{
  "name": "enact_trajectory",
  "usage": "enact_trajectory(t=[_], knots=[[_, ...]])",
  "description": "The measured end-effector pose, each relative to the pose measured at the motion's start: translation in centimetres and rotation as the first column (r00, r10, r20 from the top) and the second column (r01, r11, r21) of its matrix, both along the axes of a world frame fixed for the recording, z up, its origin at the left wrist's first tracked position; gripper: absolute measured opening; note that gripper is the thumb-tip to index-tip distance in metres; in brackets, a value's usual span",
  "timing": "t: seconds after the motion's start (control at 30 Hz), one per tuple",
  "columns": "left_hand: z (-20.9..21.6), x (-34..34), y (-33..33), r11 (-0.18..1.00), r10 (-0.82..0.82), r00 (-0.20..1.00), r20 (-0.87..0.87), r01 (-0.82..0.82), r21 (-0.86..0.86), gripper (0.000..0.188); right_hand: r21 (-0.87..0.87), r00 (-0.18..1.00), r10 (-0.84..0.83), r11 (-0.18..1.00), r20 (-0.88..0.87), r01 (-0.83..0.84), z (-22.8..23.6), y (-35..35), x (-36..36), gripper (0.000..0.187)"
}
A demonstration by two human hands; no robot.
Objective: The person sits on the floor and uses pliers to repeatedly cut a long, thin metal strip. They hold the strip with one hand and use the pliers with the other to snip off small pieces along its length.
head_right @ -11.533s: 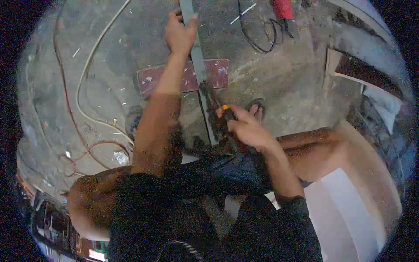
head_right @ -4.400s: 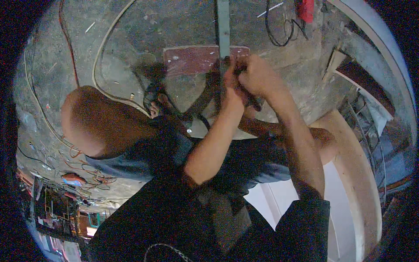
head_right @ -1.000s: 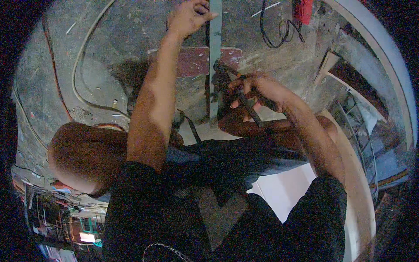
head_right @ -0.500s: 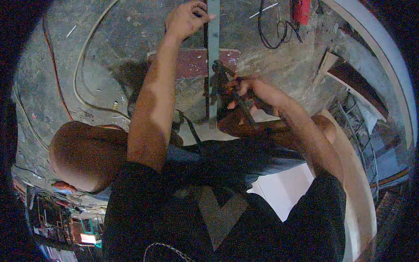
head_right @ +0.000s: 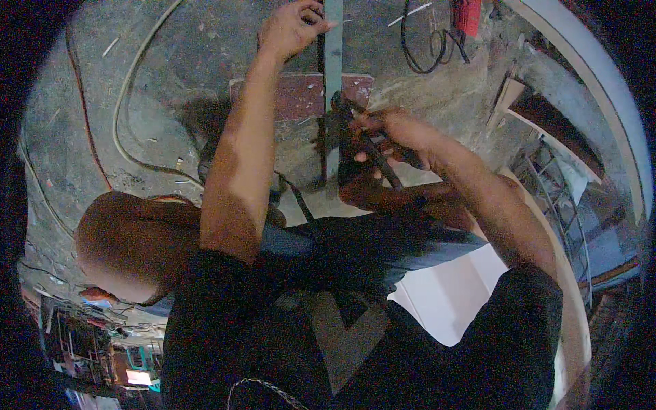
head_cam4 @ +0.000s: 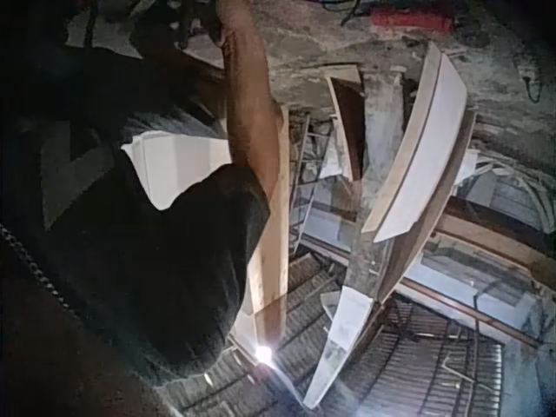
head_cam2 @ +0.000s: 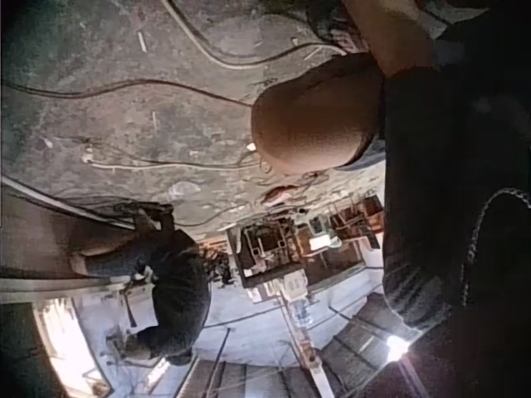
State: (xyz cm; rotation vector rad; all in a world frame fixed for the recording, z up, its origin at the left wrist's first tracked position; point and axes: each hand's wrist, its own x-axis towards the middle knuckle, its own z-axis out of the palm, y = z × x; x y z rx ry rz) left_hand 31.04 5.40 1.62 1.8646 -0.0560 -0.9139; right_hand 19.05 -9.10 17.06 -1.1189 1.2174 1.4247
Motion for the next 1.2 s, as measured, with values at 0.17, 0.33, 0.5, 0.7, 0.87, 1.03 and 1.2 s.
enact_trajectory(t=[0.17,0.33,0.5,0.7,0.87,1.03,1.2], knots=[[-1.4,0.0,-0.1,0.999,0.014,1.0,0.012,-0.014,-0.047,0.026,-0.01,0.999,0.042,0.999,-0.021,-0.043,-0.7,0.4,0.5,0.042],[-1.7,-0.2,-0.4,0.998,-0.001,1.0,-0.014,0.0,-0.059,0.026,-0.071,0.992,0.122,0.99,-0.037,-0.124,-0.4,1.3,1.1,0.04],[-2.7,-0.8,-0.4,0.995,0.017,1.0,0.009,-0.016,-0.098,0.025,-0.052,0.996,0.092,0.994,0.002,-0.092,-1.0,0.6,0.8,0.033],[-2.1,-0.4,-0.6,0.999,0.01,0.999,0.034,-0.012,0.041,0.023,-0.062,0.97,0.243,0.968,-0.009,-0.243,-2.6,0.7,-0.8,0.032],[-1.3,-0.1,-0.7,0.994,-0.012,0.999,0.041,0.008,0.105,0.021,-0.168,0.963,0.27,0.949,-0.002,-0.267,-3.0,1.7,-1.5,0.046],[-2.4,-0.5,-1.2,0.996,-0.026,0.999,0.038,0.022,0.086,0.02,-0.317,0.837,0.474,0.866,0.271,-0.387,-3.5,2.4,-5.6,0.047],[-2.1,-0.6,-1.6,0.999,-0.012,0.999,-0.032,0.014,0.043,0.021,-0.523,0.886,0.414,0.813,0.208,-0.256,-4.1,5.8,-9.7,0.044]])
